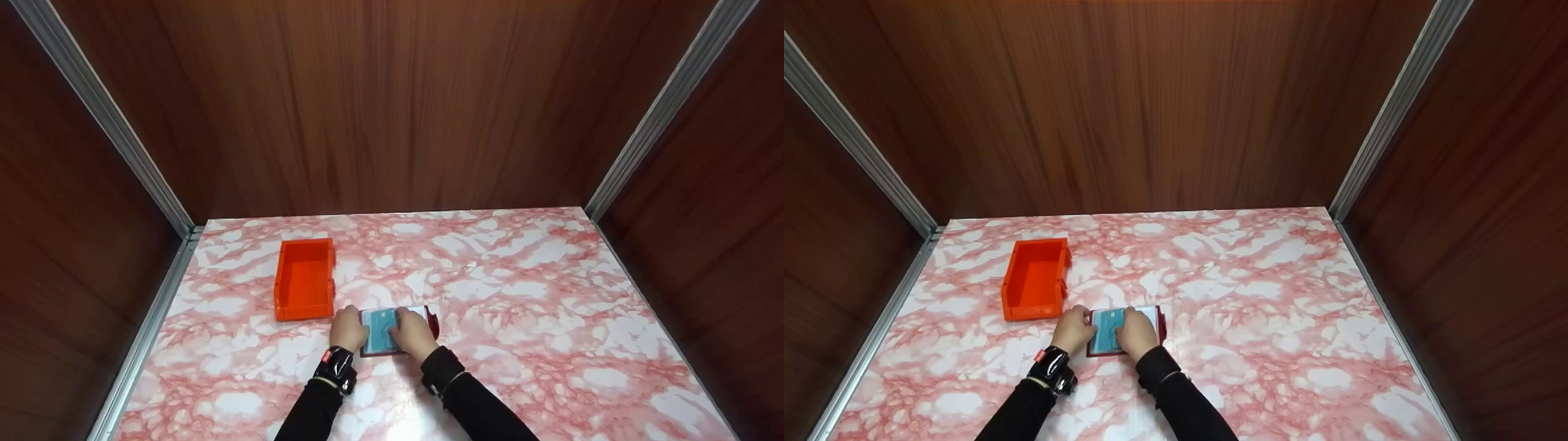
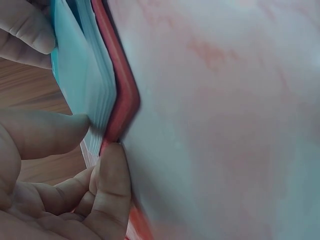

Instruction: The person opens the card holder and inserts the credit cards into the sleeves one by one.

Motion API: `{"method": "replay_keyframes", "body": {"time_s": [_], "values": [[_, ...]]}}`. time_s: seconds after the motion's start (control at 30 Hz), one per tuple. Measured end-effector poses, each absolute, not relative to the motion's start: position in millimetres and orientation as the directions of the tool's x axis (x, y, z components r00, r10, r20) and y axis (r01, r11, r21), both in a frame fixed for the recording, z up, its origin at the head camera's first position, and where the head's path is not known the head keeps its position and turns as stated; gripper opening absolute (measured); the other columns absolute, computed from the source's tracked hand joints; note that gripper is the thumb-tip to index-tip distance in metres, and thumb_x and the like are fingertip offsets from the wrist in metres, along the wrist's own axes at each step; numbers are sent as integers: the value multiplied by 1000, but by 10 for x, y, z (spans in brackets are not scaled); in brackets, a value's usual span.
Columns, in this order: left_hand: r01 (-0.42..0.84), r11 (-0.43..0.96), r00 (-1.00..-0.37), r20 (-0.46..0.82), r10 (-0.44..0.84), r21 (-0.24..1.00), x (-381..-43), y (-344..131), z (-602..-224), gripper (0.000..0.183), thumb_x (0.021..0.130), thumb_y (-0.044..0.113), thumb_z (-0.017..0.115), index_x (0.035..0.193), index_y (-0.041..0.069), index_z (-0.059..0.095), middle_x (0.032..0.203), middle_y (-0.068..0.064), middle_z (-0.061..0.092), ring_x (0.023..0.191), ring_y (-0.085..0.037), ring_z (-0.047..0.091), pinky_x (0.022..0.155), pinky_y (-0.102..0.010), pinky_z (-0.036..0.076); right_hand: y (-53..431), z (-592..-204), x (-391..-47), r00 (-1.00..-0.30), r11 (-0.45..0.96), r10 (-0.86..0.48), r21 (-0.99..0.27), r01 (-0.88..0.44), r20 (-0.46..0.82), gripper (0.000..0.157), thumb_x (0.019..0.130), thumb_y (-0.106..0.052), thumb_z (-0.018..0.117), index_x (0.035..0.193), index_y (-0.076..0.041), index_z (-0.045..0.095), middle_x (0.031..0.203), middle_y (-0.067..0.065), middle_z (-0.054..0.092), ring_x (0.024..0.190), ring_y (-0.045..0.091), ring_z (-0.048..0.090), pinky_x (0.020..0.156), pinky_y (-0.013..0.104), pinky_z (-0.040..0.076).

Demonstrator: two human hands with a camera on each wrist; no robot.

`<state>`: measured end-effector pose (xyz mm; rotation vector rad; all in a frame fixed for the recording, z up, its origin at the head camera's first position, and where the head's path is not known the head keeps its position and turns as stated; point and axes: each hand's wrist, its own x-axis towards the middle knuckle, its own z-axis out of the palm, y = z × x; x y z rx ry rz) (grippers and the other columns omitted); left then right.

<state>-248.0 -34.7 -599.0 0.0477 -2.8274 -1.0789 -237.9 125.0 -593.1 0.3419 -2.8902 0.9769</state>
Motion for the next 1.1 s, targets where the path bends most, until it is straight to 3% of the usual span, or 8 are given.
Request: {"method": "replay_keyframes", "body": {"time_s": [0.17,0.47,0.7,0.83,0.97,1.1], "values": [[22,742,-991,110,-69,670,-2477,-352,-5991,18,70,1,71,84,-3,61,78,-16,58,76,-37,59,72,-51,49,1232,-5930,-2372,-966,771,-202,-581,-259,162,25,80,-5,74,99,7,62,81,16,64,82,35,64,76,47,51],[13,732,-994,90,-67,681,-2478,-355,-6002,19,73,2,72,87,-5,61,79,-15,58,75,-34,59,72,-50,49,1210,-5933,-2352,-960,771,-231,-571,-281,160,30,81,-2,72,106,12,64,89,20,65,90,36,63,84,47,50],[3,729,-995,73,-65,684,-2479,-358,-6004,18,74,3,73,85,-3,60,79,-15,57,76,-33,58,72,-49,49,1201,-5941,-2334,-951,767,-251,-564,-308,177,20,80,0,70,97,9,65,80,13,62,82,32,61,78,46,49],[10,740,-994,86,-65,672,-2477,-355,-6002,17,73,3,72,83,-2,59,77,-15,57,75,-35,59,71,-50,49,1203,-5932,-2334,-944,771,-273,-545,-330,185,11,80,-1,70,83,3,61,71,8,55,75,28,57,74,45,49],[14,756,-993,99,-67,655,-2478,-354,-5998,17,72,3,72,80,-1,58,76,-15,57,74,-36,60,70,-50,49,1219,-5911,-2333,-939,768,-288,-541,-343,188,21,80,-2,71,71,-5,52,63,0,44,67,22,50,68,43,47],[5,757,-994,84,-66,654,-2477,-353,-5980,20,73,4,73,85,-3,59,79,-16,57,76,-36,59,72,-51,49,1241,-5907,-2335,-939,757,-289,-556,-344,187,12,80,-2,71,86,4,63,67,3,51,72,24,55,73,43,49]]}}
